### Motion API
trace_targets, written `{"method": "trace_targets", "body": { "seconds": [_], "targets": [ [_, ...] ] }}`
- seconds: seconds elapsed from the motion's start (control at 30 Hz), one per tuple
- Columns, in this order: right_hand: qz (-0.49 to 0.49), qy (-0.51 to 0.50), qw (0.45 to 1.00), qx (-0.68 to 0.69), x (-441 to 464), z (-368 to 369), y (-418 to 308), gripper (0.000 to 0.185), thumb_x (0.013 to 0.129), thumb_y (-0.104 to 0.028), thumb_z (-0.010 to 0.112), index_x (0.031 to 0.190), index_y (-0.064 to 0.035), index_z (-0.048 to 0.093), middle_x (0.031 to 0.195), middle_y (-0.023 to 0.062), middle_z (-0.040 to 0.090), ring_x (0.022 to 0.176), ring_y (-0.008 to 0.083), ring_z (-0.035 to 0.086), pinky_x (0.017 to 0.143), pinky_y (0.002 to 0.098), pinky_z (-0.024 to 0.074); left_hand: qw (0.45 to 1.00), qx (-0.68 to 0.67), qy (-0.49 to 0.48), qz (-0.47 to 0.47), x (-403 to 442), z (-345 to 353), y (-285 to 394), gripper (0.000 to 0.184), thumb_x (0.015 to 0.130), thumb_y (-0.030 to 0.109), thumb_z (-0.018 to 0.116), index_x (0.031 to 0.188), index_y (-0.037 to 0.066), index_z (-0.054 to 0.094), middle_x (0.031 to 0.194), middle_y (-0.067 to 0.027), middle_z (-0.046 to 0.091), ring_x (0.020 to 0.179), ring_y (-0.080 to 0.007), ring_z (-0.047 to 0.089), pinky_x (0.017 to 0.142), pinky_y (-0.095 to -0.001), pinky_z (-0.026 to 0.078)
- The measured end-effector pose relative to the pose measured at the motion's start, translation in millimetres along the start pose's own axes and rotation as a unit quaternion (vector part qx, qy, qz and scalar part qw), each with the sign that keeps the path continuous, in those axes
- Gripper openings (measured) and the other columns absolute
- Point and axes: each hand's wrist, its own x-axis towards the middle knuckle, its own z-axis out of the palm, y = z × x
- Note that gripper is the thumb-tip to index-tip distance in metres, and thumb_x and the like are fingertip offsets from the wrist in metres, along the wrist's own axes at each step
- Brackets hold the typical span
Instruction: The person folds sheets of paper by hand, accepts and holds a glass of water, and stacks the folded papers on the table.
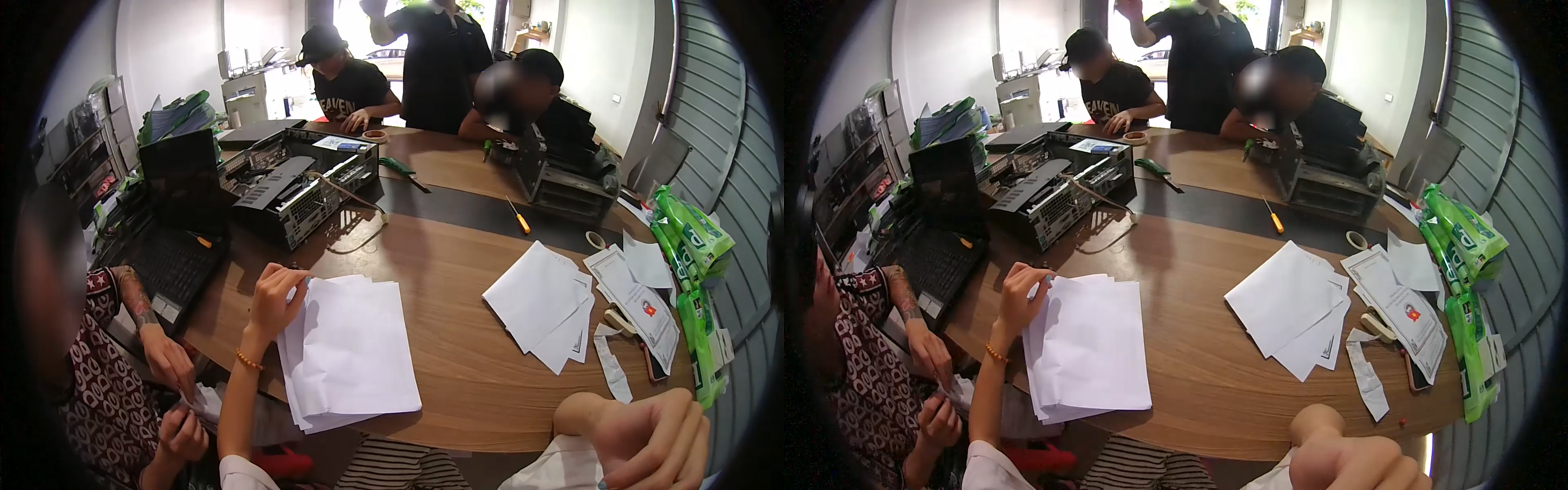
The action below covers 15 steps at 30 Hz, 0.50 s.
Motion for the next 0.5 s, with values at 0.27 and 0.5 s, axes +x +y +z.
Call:
{"method": "trace_targets", "body": {
  "seconds": [0.27, 0.5],
  "targets": [
    [-0.014, -0.009, 1.000, 0.012, 0.7, -1.4, 3.4, 0.019, 0.081, -0.019, 0.051, 0.069, -0.0064, 0.056, 0.053, -0.0022, 0.049, 0.036, 0.0056, 0.044, 0.038, 0.0174, 0.0319, 1.000, -0.010, 0.005, 0.008, -2.8, 2.5, -4.0, 0.012, 0.068, -0.003, 0.054, 0.076, 0.003, 0.059, 0.064, -0.0061, 0.058, 0.056, -0.0206, 0.052, 0.061, -0.0290, 0.039],
    [-0.018, -0.012, 1.000, 0.012, 0.6, -2.0, 3.8, 0.018, 0.081, -0.019, 0.050, 0.070, -0.0063, 0.056, 0.053, -0.0027, 0.049, 0.036, 0.0050, 0.043, 0.038, 0.0168, 0.0318, 1.000, -0.008, 0.005, 0.007, -1.9, 1.8, -2.8, 0.011, 0.069, -0.003, 0.054, 0.076, 0.003, 0.060, 0.063, -0.0059, 0.057, 0.056, -0.0201, 0.052, 0.061, -0.0289, 0.039]
  ]
}}
